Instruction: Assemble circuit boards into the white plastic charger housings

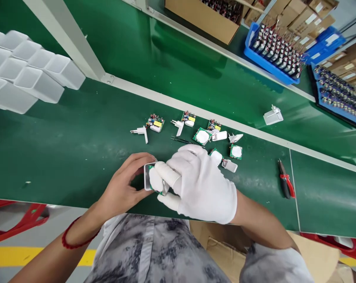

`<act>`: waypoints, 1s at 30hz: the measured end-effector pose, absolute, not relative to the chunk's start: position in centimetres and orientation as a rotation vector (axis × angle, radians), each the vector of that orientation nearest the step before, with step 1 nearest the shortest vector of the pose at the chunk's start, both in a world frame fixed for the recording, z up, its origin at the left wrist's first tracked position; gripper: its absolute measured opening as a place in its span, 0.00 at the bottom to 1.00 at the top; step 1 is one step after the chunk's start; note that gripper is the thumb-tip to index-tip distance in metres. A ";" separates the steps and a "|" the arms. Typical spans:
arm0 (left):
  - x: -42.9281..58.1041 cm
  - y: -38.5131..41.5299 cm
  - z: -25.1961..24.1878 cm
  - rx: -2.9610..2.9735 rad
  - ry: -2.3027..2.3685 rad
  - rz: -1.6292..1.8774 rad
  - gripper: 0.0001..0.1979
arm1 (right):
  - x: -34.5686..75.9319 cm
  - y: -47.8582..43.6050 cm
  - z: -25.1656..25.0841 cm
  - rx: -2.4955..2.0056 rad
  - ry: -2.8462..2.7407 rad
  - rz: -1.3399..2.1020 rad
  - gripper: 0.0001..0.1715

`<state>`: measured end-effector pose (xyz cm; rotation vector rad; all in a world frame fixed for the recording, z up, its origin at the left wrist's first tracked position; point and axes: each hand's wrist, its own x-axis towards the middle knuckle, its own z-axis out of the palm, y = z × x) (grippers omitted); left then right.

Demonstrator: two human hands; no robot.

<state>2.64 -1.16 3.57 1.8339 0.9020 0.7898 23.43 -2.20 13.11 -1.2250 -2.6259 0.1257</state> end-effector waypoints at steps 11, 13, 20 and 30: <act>3.0 -0.8 3.5 1.783 0.898 0.799 0.20 | 22.2 -1.4 13.5 -1.302 -2.737 0.044 0.08; 3.0 -0.7 3.4 1.780 0.893 0.802 0.20 | 22.0 -1.5 13.5 -1.316 -2.740 0.017 0.09; 2.9 -0.8 3.3 1.778 0.884 0.818 0.22 | 21.8 -1.5 13.4 -1.341 -2.755 -0.003 0.08; 3.0 -0.9 3.4 1.772 0.881 0.800 0.23 | 21.4 -1.7 13.6 -1.394 -2.757 -0.014 0.09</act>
